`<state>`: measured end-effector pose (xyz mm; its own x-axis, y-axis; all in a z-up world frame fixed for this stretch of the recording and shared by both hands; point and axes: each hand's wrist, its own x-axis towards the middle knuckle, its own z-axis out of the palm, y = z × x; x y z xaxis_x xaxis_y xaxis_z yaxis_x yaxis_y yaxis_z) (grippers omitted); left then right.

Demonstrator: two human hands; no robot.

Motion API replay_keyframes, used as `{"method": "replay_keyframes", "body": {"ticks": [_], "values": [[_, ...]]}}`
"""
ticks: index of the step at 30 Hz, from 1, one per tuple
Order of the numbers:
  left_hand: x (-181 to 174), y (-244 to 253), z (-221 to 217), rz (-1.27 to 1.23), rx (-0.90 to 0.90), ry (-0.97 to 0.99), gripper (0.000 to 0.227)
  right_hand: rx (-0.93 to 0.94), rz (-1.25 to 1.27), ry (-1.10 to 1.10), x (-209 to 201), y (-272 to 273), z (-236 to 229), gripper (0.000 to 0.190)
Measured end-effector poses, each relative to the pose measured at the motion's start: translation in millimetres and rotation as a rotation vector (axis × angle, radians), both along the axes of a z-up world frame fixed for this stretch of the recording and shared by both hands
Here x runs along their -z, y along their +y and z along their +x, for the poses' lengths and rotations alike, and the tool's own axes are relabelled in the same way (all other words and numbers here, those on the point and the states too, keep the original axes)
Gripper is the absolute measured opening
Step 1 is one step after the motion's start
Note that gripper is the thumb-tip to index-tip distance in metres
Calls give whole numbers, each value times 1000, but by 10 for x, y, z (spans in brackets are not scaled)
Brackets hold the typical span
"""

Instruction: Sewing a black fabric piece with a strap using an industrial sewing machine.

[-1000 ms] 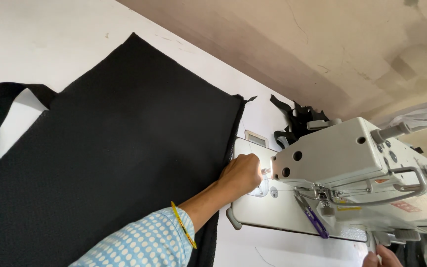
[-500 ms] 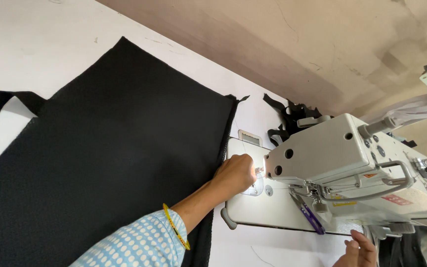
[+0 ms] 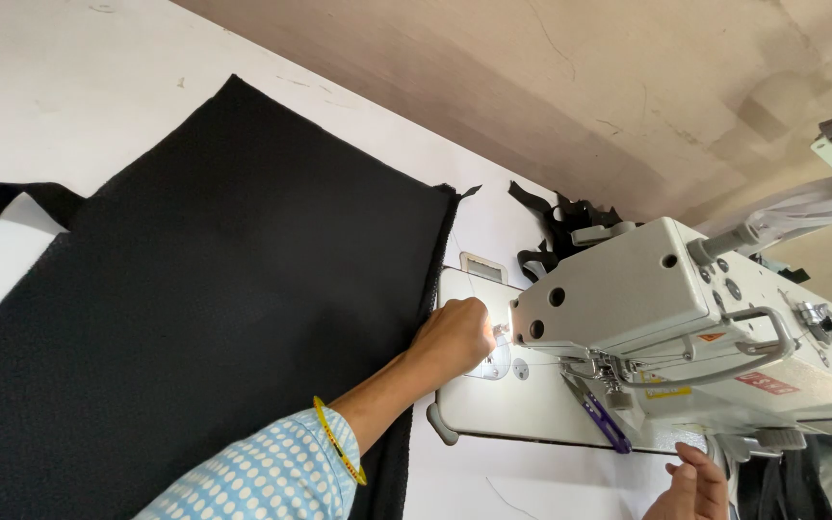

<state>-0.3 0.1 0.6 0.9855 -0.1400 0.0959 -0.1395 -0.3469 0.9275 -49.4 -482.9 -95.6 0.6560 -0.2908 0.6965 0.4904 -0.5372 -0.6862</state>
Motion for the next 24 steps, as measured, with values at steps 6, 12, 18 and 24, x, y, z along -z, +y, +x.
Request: {"method": "replay_keyframes", "body": {"ticks": [6, 12, 18, 24], "values": [[-24, 9, -7, -8, 2, 20, 37, -18, 16, 1, -14, 27, -15, 16], [-25, 8, -11, 6, 11, 15, 34, -6, 7, 5, -33, 79, -40, 16], [-17, -13, 1, 6, 1, 12, 32, -17, -10, 27, -58, 87, -64, 16], [40, -48, 29, 12, -18, -27, 35, -27, -3, 23, -27, 69, -33, 14]]}}
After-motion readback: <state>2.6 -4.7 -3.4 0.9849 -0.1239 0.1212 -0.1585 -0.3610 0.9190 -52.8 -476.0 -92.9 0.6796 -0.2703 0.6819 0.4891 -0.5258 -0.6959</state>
